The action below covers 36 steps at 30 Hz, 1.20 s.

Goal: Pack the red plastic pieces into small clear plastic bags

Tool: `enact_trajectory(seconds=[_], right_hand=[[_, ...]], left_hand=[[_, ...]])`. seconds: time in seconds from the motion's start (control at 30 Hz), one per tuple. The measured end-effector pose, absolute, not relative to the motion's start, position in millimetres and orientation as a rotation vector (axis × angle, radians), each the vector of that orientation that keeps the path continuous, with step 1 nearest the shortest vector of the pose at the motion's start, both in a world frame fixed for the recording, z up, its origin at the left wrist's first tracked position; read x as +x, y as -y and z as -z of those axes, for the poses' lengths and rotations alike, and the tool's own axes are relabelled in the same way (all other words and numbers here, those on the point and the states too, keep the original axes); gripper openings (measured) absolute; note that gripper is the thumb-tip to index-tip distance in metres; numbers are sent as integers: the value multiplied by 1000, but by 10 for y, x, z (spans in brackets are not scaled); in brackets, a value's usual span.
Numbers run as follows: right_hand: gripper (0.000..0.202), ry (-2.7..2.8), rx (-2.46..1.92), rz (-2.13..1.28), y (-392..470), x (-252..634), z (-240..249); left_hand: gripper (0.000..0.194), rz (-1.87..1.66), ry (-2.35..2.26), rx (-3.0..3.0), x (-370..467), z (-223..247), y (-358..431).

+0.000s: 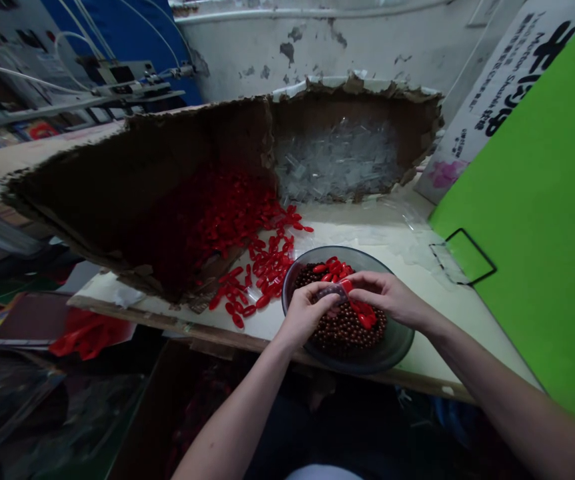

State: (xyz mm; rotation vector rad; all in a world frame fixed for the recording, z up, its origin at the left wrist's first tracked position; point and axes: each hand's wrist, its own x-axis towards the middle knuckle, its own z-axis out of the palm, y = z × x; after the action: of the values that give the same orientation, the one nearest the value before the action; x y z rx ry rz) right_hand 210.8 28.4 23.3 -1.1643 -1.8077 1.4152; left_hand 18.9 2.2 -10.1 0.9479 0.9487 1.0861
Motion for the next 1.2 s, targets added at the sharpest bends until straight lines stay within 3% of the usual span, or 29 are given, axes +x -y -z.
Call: enact_trajectory(seconds=[0.57, 0.83, 1.03, 1.2], right_hand=[[29, 1930, -1207, -1262, -270, 2033, -209], [44, 1377, -1187, -855, -124, 1851, -187], [58, 1320, -1131, -837, -242, 1832, -248], [54, 1272, -1031, -1020, -330, 1748, -308]], left_hand=[[28, -1049, -992, 1046, 173, 100, -36], [36, -1081, -733, 681, 347, 32, -17], [35, -946, -781, 847, 277, 2, 55], [36, -711, -814, 1048, 308, -118, 130]])
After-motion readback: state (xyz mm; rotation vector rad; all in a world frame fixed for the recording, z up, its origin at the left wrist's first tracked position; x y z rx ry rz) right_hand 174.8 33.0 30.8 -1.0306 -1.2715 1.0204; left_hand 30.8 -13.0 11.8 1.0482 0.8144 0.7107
